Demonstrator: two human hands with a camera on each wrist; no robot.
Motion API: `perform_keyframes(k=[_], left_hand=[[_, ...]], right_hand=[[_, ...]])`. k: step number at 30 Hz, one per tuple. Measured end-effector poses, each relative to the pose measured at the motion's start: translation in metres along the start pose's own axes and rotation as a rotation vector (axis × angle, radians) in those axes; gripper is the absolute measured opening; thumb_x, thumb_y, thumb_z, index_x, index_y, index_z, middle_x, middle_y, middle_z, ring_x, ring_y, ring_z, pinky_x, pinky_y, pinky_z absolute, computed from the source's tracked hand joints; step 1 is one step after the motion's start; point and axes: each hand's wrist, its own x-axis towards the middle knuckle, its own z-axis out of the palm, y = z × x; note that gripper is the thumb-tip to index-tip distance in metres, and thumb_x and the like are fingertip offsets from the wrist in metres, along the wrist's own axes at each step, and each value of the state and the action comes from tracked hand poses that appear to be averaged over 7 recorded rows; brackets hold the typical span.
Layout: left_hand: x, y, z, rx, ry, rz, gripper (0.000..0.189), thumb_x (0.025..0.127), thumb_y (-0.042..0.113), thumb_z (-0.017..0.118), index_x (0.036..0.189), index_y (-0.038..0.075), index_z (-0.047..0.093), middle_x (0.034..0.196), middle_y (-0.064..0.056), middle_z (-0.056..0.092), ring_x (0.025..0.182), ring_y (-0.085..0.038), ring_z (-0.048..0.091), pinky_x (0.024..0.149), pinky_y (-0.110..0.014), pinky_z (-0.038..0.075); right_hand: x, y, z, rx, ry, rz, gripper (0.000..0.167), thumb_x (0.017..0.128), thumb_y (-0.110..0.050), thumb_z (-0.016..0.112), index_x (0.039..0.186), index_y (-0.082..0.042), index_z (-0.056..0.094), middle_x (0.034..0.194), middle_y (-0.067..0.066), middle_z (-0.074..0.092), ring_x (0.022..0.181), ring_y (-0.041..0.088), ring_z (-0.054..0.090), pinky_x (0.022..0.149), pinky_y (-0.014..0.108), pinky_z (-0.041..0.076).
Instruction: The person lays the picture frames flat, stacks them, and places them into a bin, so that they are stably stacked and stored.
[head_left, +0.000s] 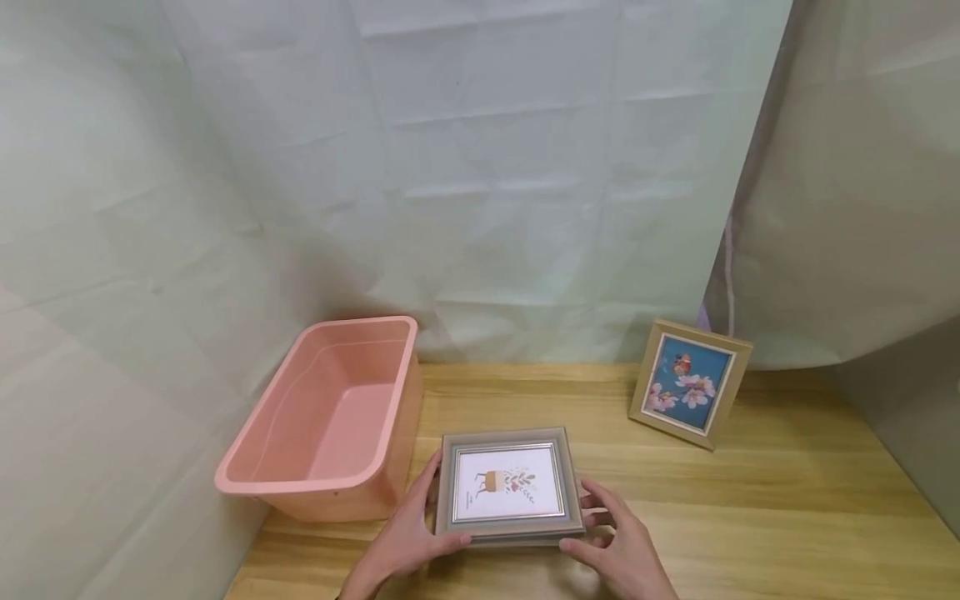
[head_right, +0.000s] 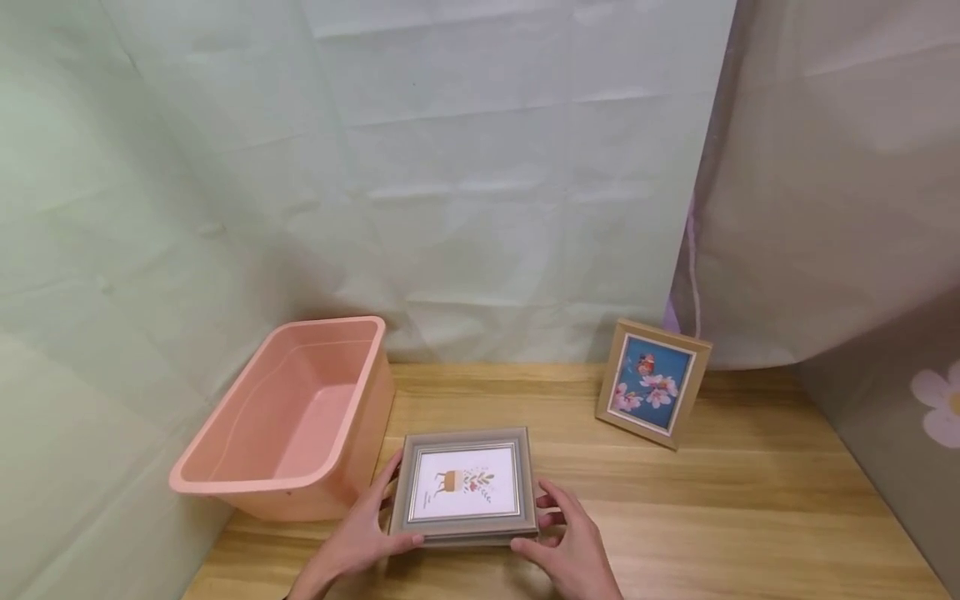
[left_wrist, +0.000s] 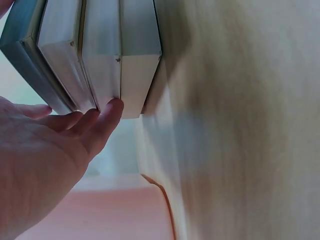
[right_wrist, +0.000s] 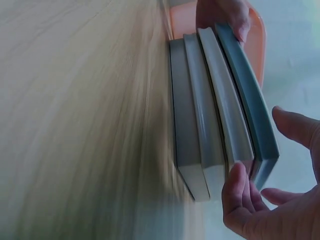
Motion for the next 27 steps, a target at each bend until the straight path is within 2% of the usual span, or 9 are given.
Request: perform_keyframes(k=[3, 8, 11, 14, 17, 19, 23, 27], left_hand=[[0.0, -0.004, 0.001, -0.099, -0.014, 0.026, 0.13, 0.077, 0.02, 0.098, 0.175, 0.007, 0.015, 0.171, -0.03, 0.037, 0.145, -0.045, 0.058, 0.113, -0.025, 0.054], [-0.001, -0.005, 0.002, -0.193, -0.037, 0.024, 0.127, 0.079, 0.015, 0.096, 0.175, 0.007, 0.014, 0.165, -0.034, 0.039, 0.145, -0.05, 0.055, 0.104, -0.016, 0.056], [-0.002, -0.006, 0.002, -0.211, -0.042, 0.019, 0.124, 0.079, 0.014, 0.096, 0.174, 0.008, 0.016, 0.166, -0.036, 0.037, 0.142, -0.049, 0.057, 0.1, -0.016, 0.057], [-0.003, -0.007, 0.003, -0.228, -0.048, 0.026, 0.118, 0.081, 0.011, 0.094, 0.173, 0.008, 0.02, 0.165, -0.038, 0.035, 0.138, -0.049, 0.059, 0.097, -0.018, 0.06], [-0.004, -0.009, 0.003, -0.238, -0.051, 0.03, 0.114, 0.082, 0.01, 0.093, 0.172, 0.007, 0.023, 0.163, -0.039, 0.035, 0.136, -0.048, 0.059, 0.095, -0.019, 0.061], [-0.006, -0.01, 0.003, -0.238, -0.052, 0.031, 0.113, 0.082, 0.011, 0.093, 0.172, 0.007, 0.024, 0.162, -0.04, 0.034, 0.136, -0.047, 0.059, 0.094, -0.02, 0.062], [-0.007, -0.01, 0.002, -0.244, -0.059, 0.025, 0.113, 0.082, 0.013, 0.093, 0.172, 0.009, 0.024, 0.161, -0.041, 0.036, 0.132, -0.048, 0.062, 0.094, -0.023, 0.063], [-0.006, -0.011, 0.002, -0.248, -0.059, 0.019, 0.114, 0.082, 0.013, 0.093, 0.173, 0.011, 0.024, 0.16, -0.042, 0.037, 0.131, -0.05, 0.064, 0.094, -0.029, 0.065]], right_hand=[[-0.001, 0.002, -0.007, 0.044, -0.017, 0.01, 0.088, 0.078, -0.008, 0.097, 0.155, -0.003, 0.056, 0.129, 0.013, 0.069, 0.102, 0.013, 0.067, 0.077, 0.022, 0.058], [0.003, 0.001, -0.032, 0.035, 0.033, 0.003, 0.078, 0.086, -0.007, 0.092, 0.155, -0.003, 0.056, 0.132, 0.017, 0.069, 0.098, 0.006, 0.068, 0.08, 0.021, 0.059], [0.009, 0.002, -0.056, -0.017, 0.11, -0.06, 0.075, 0.089, -0.007, 0.089, 0.156, -0.003, 0.054, 0.132, 0.015, 0.068, 0.098, 0.0, 0.066, 0.081, 0.019, 0.059], [0.017, 0.003, -0.085, -0.064, 0.216, -0.143, 0.073, 0.091, -0.008, 0.087, 0.156, -0.004, 0.054, 0.125, -0.009, 0.068, 0.098, -0.009, 0.063, 0.081, 0.015, 0.058], [0.027, 0.005, -0.116, -0.109, 0.324, -0.216, 0.07, 0.093, -0.006, 0.085, 0.155, -0.002, 0.053, 0.114, -0.034, 0.058, 0.097, -0.016, 0.059, 0.079, 0.009, 0.055], [0.033, 0.005, -0.136, -0.128, 0.378, -0.248, 0.069, 0.094, -0.004, 0.083, 0.155, 0.001, 0.051, 0.111, -0.041, 0.052, 0.096, -0.019, 0.057, 0.078, 0.005, 0.052], [0.045, 0.0, -0.17, -0.184, 0.468, -0.278, 0.071, 0.094, 0.0, 0.082, 0.156, 0.005, 0.049, 0.112, -0.04, 0.047, 0.094, -0.024, 0.052, 0.077, 0.0, 0.047], [0.058, -0.007, -0.196, -0.235, 0.563, -0.287, 0.072, 0.092, 0.002, 0.083, 0.157, 0.002, 0.051, 0.115, -0.035, 0.043, 0.095, -0.025, 0.047, 0.076, -0.005, 0.045]])
